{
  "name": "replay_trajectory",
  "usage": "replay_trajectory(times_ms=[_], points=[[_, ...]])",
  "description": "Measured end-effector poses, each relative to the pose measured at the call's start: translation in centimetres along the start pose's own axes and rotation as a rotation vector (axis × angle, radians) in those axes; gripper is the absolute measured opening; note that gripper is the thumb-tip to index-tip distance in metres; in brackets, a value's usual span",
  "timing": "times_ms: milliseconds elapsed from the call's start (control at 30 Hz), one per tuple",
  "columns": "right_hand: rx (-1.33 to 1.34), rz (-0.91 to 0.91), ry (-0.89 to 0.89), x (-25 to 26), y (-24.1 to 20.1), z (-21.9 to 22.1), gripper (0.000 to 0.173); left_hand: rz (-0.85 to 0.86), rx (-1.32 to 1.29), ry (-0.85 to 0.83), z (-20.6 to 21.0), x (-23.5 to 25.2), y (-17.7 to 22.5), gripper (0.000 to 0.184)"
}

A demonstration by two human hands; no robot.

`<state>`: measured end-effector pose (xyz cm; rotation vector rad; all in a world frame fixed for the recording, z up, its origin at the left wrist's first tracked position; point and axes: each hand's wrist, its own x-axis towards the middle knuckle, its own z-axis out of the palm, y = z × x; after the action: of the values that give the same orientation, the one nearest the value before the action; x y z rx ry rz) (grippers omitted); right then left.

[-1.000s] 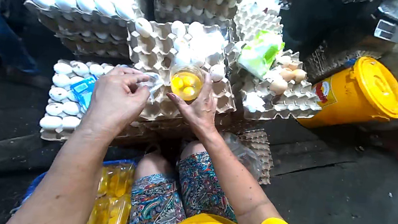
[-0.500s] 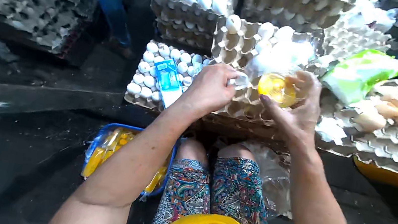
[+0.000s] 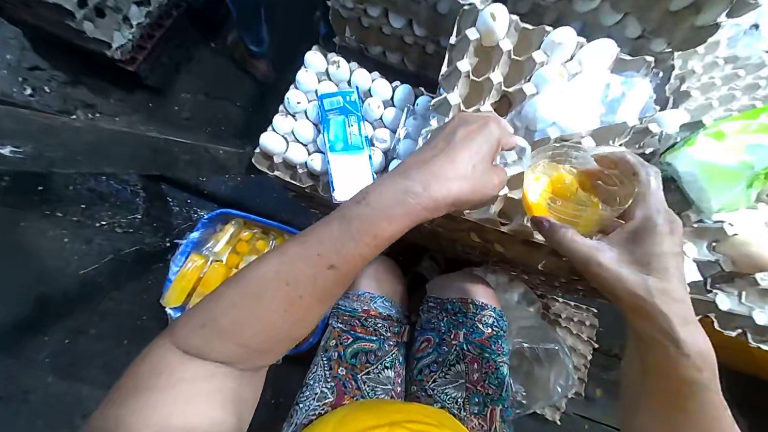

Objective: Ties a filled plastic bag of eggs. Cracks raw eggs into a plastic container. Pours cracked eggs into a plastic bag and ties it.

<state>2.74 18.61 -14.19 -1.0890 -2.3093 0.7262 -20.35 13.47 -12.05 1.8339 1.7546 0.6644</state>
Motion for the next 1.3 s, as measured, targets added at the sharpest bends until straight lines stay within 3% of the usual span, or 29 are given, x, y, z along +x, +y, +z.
replay_trajectory(times_ms=[600,1300], points=[[-0.269,0.015,-0.114,1.2,-1.0,-0.8,0.081,0.061,0.027,-0.045,1.2,0.8,0.0,0.037],[-0.406,-0.016,-0.185,2.4,-2.2,-1.3,0.082,0.100,0.005,-0.043,1.7,1.4,-0.5,0.034]])
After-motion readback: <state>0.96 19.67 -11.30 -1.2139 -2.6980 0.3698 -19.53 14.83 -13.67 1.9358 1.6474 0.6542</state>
